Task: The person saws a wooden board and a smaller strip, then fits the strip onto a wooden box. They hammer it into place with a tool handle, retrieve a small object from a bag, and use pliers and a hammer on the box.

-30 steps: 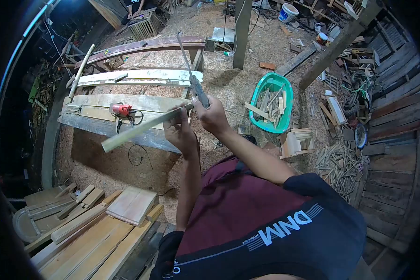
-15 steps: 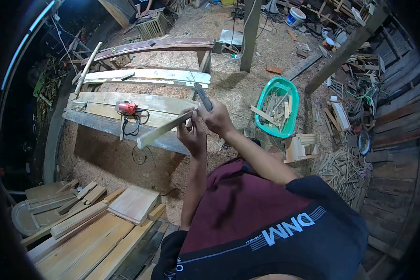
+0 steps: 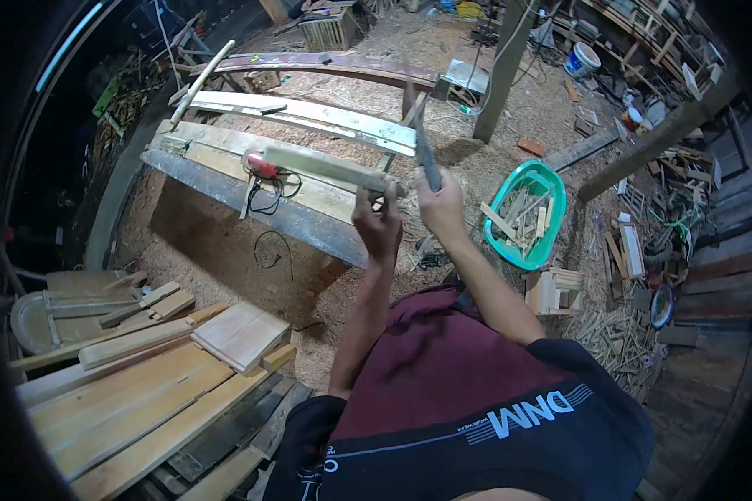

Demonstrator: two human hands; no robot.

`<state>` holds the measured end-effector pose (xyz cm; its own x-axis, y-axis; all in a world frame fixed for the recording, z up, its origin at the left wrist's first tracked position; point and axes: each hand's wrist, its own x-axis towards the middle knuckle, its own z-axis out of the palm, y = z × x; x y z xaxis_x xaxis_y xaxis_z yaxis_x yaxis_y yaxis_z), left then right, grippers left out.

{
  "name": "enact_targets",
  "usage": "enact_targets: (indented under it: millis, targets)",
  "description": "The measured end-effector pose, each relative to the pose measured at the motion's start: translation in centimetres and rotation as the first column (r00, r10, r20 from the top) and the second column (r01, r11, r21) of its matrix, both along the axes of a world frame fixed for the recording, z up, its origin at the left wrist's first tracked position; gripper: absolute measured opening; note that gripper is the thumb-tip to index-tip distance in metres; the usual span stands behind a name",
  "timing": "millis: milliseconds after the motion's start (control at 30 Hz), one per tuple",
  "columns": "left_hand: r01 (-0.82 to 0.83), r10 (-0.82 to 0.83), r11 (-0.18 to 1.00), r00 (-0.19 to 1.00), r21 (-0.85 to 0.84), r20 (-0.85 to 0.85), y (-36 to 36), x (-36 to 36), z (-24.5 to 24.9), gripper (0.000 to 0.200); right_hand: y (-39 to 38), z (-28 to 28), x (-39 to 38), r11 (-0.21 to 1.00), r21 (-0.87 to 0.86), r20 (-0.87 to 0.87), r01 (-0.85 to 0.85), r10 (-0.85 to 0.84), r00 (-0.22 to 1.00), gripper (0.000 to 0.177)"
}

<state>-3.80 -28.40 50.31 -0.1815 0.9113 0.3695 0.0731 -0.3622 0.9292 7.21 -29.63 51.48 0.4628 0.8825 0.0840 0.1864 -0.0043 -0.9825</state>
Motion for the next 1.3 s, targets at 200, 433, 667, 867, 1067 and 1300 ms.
enact_targets:
  millis: [200, 433, 667, 867, 1067, 1300]
  targets:
    - [0.065, 0.055, 0.947, 0.932, -0.314, 0.359, 0.9, -2.3, -3.8, 0.016, 0.8, 1.6, 2.6, 0.964, 0.203, -0.094, 0.173, -0.157, 0.983, 0.027]
    - [0.157, 0.072, 0.930, 0.812, -0.334, 0.580, 1.2, -6.2, -2.6, 0.019, 1.2, 1.5, 5.1, 0.981, 0.142, 0.099, 0.130, -0.145, 0.984, 0.027]
    - [0.235, 0.088, 0.919, 0.662, -0.317, 0.744, -0.6, -4.0, 2.0, 0.021, -2.1, 3.6, -1.3, 0.991, -0.017, 0.027, -0.132, 0.133, 0.991, 0.021]
    - [0.285, 0.020, 0.927, 0.611, -0.244, 0.791, -1.5, -4.3, 2.6, 0.024, -2.1, 2.9, -3.4, 0.974, 0.096, -0.118, -0.204, 0.214, 0.970, 0.031]
    - [0.290, 0.006, 0.931, 0.599, -0.224, 0.801, -2.8, -5.0, 2.7, 0.025, -2.7, 3.3, -3.6, 0.973, 0.009, -0.340, -0.232, 0.222, 0.914, 0.029]
    - [0.309, 0.009, 0.928, 0.542, -0.209, 0.841, -3.5, -6.4, 3.7, 0.029, -4.0, 4.2, -4.6, 0.963, 0.043, -0.338, -0.267, 0.266, 0.903, 0.027]
